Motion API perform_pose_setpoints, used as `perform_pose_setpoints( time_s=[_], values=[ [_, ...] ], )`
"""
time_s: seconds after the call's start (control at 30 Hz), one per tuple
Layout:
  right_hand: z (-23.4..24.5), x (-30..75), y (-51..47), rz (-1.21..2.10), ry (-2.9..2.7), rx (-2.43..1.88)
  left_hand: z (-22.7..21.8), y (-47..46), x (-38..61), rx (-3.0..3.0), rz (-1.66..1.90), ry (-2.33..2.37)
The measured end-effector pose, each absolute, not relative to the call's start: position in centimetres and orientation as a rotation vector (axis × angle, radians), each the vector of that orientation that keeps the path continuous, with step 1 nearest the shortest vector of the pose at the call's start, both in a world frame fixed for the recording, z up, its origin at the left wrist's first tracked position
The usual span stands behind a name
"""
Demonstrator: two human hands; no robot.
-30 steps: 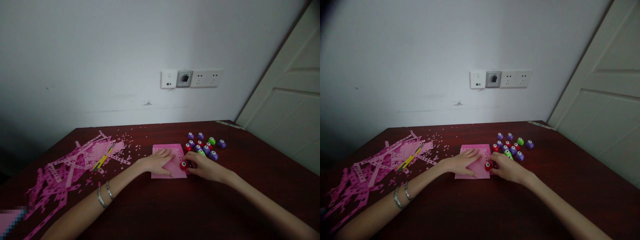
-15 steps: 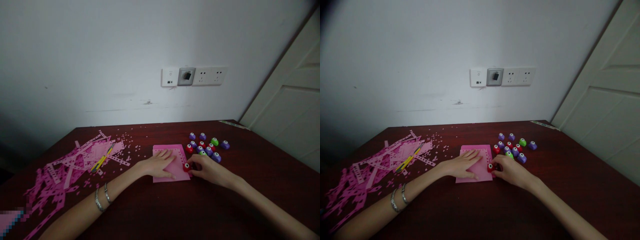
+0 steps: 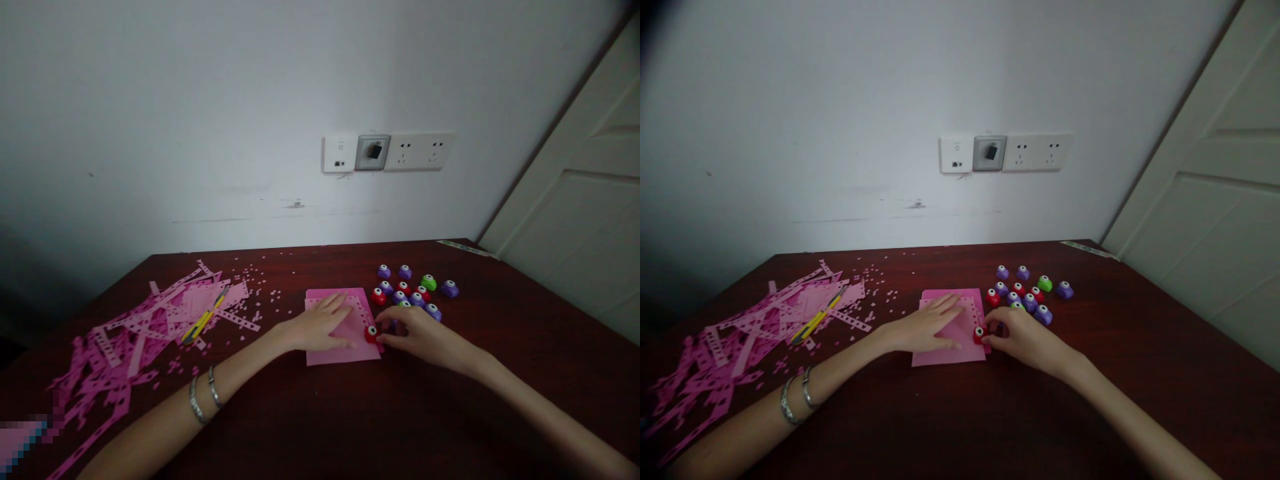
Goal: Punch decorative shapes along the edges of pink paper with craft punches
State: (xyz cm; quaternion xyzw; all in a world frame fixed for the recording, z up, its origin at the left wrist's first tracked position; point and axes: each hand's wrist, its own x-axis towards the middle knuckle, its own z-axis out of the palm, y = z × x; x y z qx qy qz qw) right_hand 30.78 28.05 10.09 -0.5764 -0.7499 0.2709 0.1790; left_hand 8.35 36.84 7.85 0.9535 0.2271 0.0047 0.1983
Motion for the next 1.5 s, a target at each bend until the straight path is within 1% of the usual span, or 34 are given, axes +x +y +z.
perform_pose_setpoints(
  time_s=[0.1,0.17,0.23,0.33,0.43,0.53,0.7,0.83,1.03,1.23,1.37,1.5],
  values=[
    [10.4,31.1,28.0,1.101,-1.940,-1.795,8.5,36.6,9.0,2.619,0.371,0.774],
    [10.1,31.3,28.3,1.295,-1.863,-1.825,8.6,36.7,9.5,2.513,0.474,0.849],
    [9.7,31.6,28.6,1.434,-1.832,-1.799,8.7,36.9,10.0,2.355,0.427,0.860],
    [9.1,31.7,29.3,1.585,-1.791,-1.767,8.5,37.2,10.7,2.096,0.213,0.826],
    [8.9,31.6,30.0,1.648,-1.772,-1.795,8.1,37.4,11.5,1.951,0.033,0.830],
    [8.7,31.4,30.5,1.661,-1.796,-1.800,7.3,37.7,12.2,1.880,-0.051,0.855],
    [8.3,31.4,31.1,1.635,-1.909,-1.778,6.5,37.9,12.9,1.807,-0.077,0.868],
    [9.0,31.2,31.2,1.652,-1.930,-1.830,7.2,37.6,12.9,1.735,-0.076,0.806],
    [9.2,31.3,31.6,1.730,-1.902,-1.833,8.1,37.8,13.2,1.713,-0.176,0.665],
    [10.3,30.6,32.5,1.914,-1.913,-1.902,8.2,39.3,14.0,1.583,-0.306,0.590],
    [11.5,29.3,33.1,1.996,-1.918,-2.094,8.0,40.1,14.5,1.530,-0.407,0.621],
    [12.2,28.1,33.5,2.189,-1.865,-2.208,7.8,40.2,14.9,1.508,-0.406,0.678]
  ],
)
